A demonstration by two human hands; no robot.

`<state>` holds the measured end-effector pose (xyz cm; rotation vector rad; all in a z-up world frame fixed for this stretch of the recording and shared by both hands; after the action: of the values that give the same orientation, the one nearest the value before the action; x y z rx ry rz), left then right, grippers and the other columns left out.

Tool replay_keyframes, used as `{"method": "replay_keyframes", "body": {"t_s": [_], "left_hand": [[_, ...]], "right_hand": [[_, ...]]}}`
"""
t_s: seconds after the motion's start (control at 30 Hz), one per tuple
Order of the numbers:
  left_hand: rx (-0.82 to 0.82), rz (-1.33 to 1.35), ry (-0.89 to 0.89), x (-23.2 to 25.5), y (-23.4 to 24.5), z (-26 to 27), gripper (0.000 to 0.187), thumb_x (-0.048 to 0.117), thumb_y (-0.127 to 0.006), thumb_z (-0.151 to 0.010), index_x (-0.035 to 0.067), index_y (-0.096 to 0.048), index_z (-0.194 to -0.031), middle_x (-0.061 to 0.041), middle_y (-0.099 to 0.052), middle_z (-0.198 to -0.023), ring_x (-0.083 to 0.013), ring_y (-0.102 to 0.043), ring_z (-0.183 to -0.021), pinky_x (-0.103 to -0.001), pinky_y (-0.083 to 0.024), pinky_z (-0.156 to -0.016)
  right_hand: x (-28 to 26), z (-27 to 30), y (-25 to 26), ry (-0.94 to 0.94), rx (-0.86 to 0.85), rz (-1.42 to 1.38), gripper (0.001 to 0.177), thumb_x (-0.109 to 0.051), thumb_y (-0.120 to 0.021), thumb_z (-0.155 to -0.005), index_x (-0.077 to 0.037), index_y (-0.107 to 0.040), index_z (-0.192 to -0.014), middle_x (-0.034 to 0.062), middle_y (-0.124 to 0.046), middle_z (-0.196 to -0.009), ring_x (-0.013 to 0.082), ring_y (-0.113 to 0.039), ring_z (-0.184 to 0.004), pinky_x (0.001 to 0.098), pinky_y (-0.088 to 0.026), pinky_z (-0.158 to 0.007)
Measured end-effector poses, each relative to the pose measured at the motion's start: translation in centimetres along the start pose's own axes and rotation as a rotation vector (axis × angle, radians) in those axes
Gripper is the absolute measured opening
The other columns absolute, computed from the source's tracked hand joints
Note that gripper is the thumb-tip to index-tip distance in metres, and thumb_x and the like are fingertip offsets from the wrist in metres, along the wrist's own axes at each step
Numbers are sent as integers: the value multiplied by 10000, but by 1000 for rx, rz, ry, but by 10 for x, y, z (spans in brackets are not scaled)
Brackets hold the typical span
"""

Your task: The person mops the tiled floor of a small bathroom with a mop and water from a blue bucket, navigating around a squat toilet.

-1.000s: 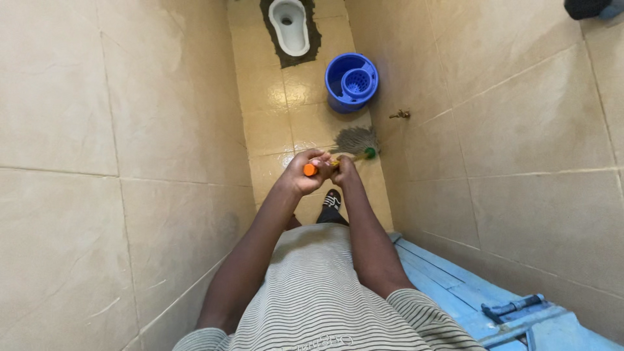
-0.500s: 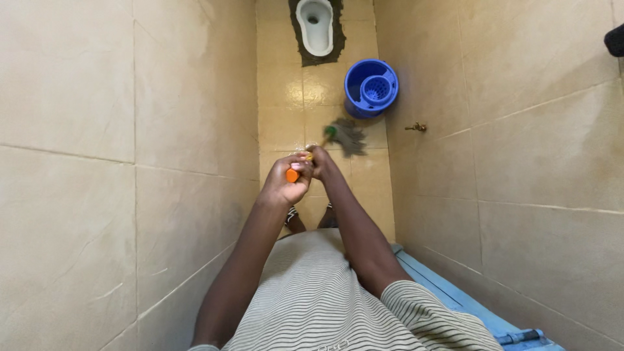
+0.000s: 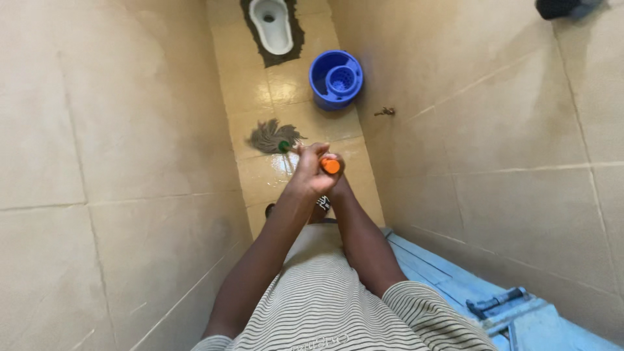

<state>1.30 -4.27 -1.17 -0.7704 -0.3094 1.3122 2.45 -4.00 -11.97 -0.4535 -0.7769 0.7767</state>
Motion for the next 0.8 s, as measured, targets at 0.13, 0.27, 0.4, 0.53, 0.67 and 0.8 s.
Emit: {"method": "replay_keyframes", "body": {"t_s": [0.13,0.27,0.4,0.53,0.67,0.8], "left_hand": [[73,-140,51,-24,-12,-9,158,129,-585,-963,7,-559,-1060,-92,-538,-821,-144,-531,-616,-262,-539,-545],[16,-70,287,-21,-11,-1,178,103,-599,-947,-12,-535,-1066,-104,-543,-842,-137,-566,-586,-212,-552,-477],[58,-17,331,-5,-6,-3,213,51,-578,-952,-92,-497,-1087,-154,-559,-909,-116,-565,-548,-197,-568,-471],[200,210,300,14,-11,1,240,1,-540,-947,-138,-383,-1065,-198,-486,-928,-150,-548,-564,-179,-552,-450],[179,246,238,51,-26,13,229,-53,-484,-909,-163,-372,-1076,-199,-486,-933,-143,-555,-571,-196,-552,-454],[92,221,149,86,-19,33,208,-81,-486,-911,-115,-395,-1095,-140,-481,-862,-162,-548,-585,-212,-555,-477]], "right_hand": [[-10,-4,-32,185,7,-264,381,-118,-680,-905,49,-543,-1219,158,-608,-1073,227,-629,-1112,383,-552,-1037],[-42,-59,-36,-54,20,503,244,-132,-566,-925,28,-533,-1106,152,-607,-976,247,-689,-943,408,-600,-945],[-99,-78,-29,-451,288,1306,265,-154,-427,-950,83,-489,-1052,227,-645,-990,290,-720,-836,430,-643,-845],[-110,-73,-6,-320,522,1242,265,-192,-377,-1024,57,-446,-1080,195,-626,-1041,265,-710,-883,376,-659,-791],[-63,-71,22,-444,480,1082,267,-148,-361,-1026,65,-472,-1145,198,-629,-1118,260,-709,-929,374,-667,-834],[-19,-69,54,-618,404,1374,366,-205,-304,-1003,64,-463,-1195,229,-626,-1141,302,-668,-1084,449,-595,-961]]}}
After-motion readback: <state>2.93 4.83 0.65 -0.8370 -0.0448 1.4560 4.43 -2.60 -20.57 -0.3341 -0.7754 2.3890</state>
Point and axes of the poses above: each hand's wrist, its own z-axis away from the middle knuckle, its own y-axis out of the back of the hand, x = y × z, the point moved 6 cm from there along -z, towards the middle knuckle
